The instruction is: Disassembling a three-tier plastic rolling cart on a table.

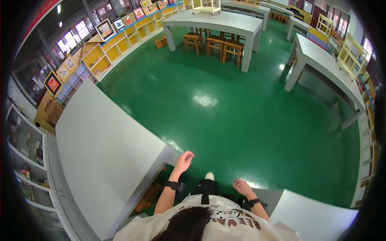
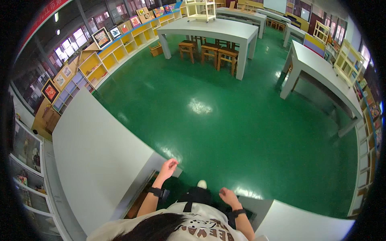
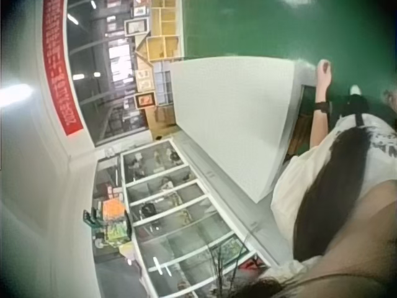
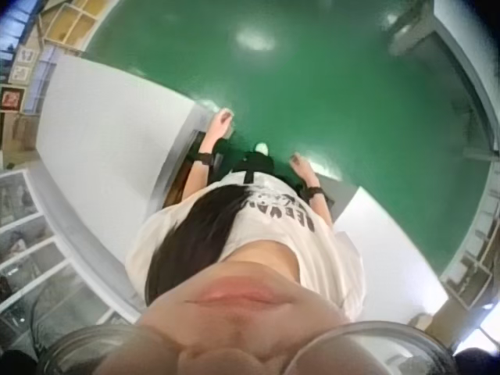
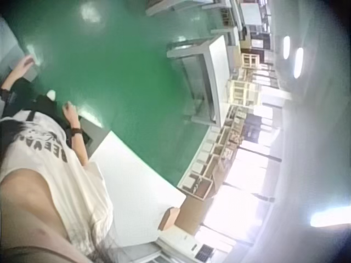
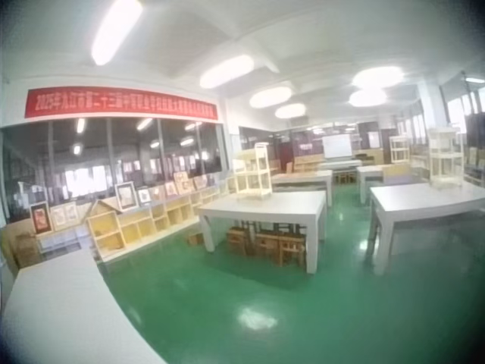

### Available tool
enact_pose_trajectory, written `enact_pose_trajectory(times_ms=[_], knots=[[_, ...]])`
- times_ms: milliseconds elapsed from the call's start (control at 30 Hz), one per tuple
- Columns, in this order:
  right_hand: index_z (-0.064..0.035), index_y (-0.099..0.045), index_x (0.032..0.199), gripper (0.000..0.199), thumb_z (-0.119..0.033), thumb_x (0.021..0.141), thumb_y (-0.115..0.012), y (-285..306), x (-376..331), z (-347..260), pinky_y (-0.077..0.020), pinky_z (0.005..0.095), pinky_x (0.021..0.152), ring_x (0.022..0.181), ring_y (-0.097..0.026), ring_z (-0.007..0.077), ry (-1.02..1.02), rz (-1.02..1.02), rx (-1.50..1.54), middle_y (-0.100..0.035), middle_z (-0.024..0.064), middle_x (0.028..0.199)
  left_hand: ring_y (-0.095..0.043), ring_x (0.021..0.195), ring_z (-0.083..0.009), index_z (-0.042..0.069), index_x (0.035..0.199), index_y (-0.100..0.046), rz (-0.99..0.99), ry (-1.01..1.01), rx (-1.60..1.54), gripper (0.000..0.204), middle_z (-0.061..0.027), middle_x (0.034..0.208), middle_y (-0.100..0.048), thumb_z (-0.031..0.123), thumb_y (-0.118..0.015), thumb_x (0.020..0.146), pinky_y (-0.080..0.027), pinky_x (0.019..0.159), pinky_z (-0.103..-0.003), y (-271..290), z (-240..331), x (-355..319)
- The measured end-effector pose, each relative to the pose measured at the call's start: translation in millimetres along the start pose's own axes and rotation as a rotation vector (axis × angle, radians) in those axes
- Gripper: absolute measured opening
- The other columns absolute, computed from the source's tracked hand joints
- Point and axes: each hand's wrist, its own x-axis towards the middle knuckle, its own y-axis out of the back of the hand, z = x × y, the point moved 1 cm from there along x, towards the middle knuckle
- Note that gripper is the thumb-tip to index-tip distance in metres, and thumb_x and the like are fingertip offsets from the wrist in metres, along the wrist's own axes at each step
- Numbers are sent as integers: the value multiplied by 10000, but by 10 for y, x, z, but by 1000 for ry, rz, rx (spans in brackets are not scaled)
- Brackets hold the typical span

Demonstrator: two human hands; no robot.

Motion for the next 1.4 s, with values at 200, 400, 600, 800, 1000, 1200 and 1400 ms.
enact_pose_trajectory(times_ms=[200, 400, 600, 800, 1000, 1200, 1400], knots=[[-48, -575, 852, 231, -205, 683, -568, 294, 646, 1006, -461, 361, 633, 699, -583, 287, -215, 52, -45, -599, 147, 718, -454, 525, -67, 22, 830, -506, 84, 48, -31, 89, -13, 661, -508, -30, -449, 786, -372, 476, -209, 78, -522, 1048], [15, -548, 871, 209, -119, 717, -503, 1079, 1170, 1038, -461, 338, 438, 574, -607, 225, -788, 110, 297, -602, 118, 707, -442, 507, -66, 18, 834, -518, 177, 106, -4, 130, -18, 652, -490, -51, -433, 765, -372, 463, -206, 373, -572, 2321], [5, -526, 910, 222, -119, 726, -519, 1775, 2402, 603, -446, 300, 464, 606, -598, 199, -831, 117, 325, -605, 122, 744, -449, 513, -70, 22, 820, -515, 293, 88, -72, 105, -8, 632, -484, -42, -456, 761, -370, 465, -210, 919, -495, 3304], [-37, -469, 974, 227, -156, 781, -491, 2074, 4424, 98, -426, 270, 416, 570, -605, 177, -695, -149, 138, -609, 99, 784, -445, 511, -65, 24, 812, -500, 491, 217, -2, 96, -2, 608, -462, -49, -459, 764, -373, 472, -209, 1660, -970, 4000], [8, -502, 891, 187, -93, 739, -468, 2057, 6788, -467, -415, 286, 377, 507, -574, 188, -431, -390, 41, -596, 129, 693, -466, 519, -95, 32, 796, -530, 807, 399, -69, 101, -36, 665, -508, -32, -469, 748, -390, 483, -231, 2544, -1725, 4432], [-21, -497, 843, 160, -167, 779, -491, 1573, 9267, -1991, -421, 250, 391, 516, -567, 158, -194, -353, 129, -579, 89, 668, -449, 513, -94, 36, 794, -524, 1082, 495, 81, 103, -29, 657, -499, -32, -474, 736, -381, 474, -227, 3647, -1406, 4694], [-14, -521, 813, 109, -112, 774, -495, 867, 10950, -3250, -459, 256, 481, 512, -543, 135, 194, -401, -5, -563, 74, 650, -457, 514, -80, 33, 770, -494, 1131, 587, -22, 76, -15, 630, -482, -31, -453, 772, -385, 430, -217, 4495, -2121, 5119]])
